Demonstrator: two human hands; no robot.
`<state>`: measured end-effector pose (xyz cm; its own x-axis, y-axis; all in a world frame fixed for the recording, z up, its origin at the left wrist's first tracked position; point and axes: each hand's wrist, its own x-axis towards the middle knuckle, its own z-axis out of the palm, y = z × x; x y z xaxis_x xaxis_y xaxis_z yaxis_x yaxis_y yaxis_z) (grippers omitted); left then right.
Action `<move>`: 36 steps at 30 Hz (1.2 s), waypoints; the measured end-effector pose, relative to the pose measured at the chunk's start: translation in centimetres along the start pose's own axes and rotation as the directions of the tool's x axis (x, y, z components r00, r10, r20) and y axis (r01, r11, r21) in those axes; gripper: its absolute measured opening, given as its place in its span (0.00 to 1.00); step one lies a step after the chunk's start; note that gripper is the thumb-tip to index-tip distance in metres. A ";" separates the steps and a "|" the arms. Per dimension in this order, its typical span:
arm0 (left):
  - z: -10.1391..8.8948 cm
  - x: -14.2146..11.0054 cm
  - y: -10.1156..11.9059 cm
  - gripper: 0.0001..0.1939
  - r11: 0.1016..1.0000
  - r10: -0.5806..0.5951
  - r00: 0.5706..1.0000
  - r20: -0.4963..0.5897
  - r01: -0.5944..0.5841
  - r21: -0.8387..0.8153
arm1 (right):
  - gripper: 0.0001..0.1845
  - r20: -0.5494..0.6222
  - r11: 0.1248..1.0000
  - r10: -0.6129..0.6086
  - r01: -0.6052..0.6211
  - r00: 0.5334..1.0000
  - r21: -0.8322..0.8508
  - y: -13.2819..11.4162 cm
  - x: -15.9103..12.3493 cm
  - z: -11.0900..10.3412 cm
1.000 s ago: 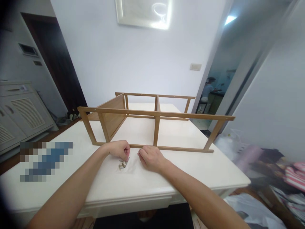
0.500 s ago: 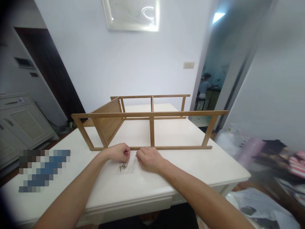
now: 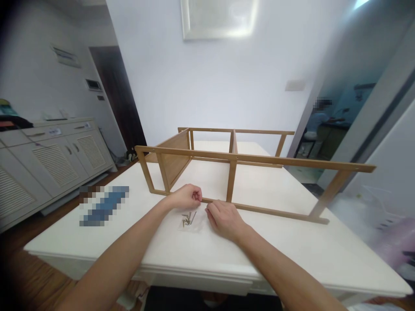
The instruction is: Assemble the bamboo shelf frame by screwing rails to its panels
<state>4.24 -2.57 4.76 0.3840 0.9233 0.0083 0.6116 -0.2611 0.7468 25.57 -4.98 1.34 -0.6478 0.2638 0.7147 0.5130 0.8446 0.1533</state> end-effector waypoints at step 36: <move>6.5 4.2 9.1 0.25 0.985 0.170 0.832 -0.528 -0.164 0.058 | 0.06 -0.535 0.912 0.404 -0.370 0.741 0.176 4.9 -0.4 -3.4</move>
<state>15.86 -2.90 7.27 0.0583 0.8724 0.4853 0.5795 -0.4254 0.6952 30.23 -2.49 4.13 0.0286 0.2878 0.9573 0.6084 0.7548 -0.2451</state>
